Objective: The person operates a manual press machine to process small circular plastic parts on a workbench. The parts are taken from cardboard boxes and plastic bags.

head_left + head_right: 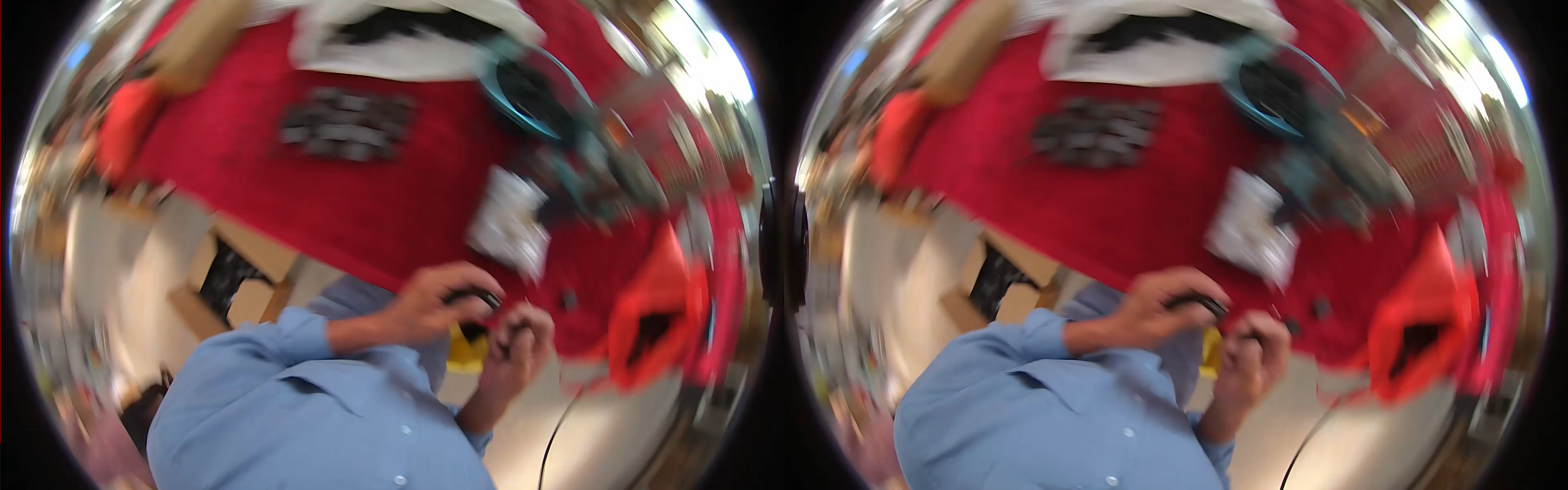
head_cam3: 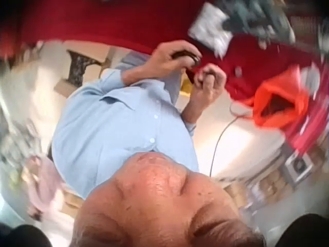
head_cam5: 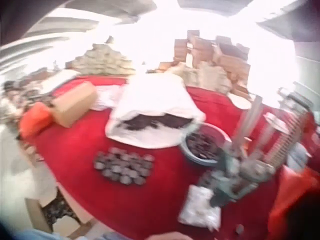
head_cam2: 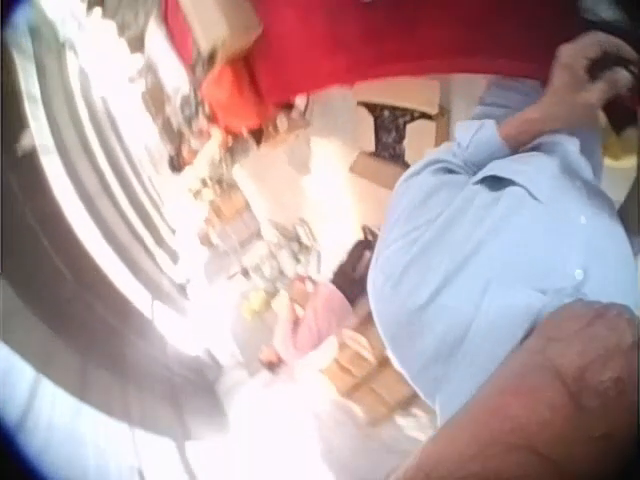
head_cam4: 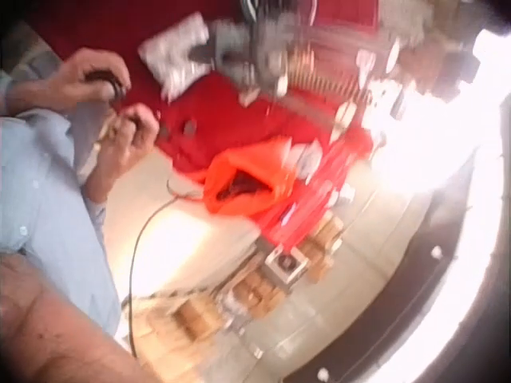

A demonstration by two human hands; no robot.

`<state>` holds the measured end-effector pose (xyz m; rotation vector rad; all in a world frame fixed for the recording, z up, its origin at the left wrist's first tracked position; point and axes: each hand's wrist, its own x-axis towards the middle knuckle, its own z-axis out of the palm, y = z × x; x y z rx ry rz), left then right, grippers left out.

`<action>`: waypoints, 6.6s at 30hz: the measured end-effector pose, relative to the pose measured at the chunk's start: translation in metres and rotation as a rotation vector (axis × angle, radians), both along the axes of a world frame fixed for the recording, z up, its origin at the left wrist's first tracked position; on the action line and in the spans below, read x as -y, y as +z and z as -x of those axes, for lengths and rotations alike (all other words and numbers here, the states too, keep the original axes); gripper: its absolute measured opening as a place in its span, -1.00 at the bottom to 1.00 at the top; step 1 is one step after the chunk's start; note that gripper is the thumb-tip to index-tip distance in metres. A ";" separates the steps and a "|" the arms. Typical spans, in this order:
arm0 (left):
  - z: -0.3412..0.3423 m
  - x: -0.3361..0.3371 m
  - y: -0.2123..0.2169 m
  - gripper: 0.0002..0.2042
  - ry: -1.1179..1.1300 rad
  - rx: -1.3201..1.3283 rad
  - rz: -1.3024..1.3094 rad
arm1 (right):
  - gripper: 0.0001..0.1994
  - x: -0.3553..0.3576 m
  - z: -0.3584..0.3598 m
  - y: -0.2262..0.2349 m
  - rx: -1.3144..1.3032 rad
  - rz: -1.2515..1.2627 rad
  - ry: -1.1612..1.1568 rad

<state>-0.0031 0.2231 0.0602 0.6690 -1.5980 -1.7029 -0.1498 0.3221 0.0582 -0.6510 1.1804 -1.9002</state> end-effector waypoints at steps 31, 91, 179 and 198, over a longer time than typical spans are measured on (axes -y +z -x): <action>-0.160 -0.081 0.010 -0.87 0.867 0.042 0.552 | -0.63 0.028 -0.159 0.006 -0.584 0.156 0.551; -0.513 0.162 0.255 -0.34 1.679 0.154 0.379 | -0.81 0.150 -0.172 -0.065 -1.095 0.188 0.573; -0.246 0.096 -0.066 -0.84 0.933 0.258 0.387 | -0.82 0.242 -0.225 -0.070 -0.943 0.133 0.877; -0.251 0.097 -0.066 -0.84 0.904 0.248 0.376 | -0.89 0.235 -0.230 -0.062 -0.798 0.144 0.808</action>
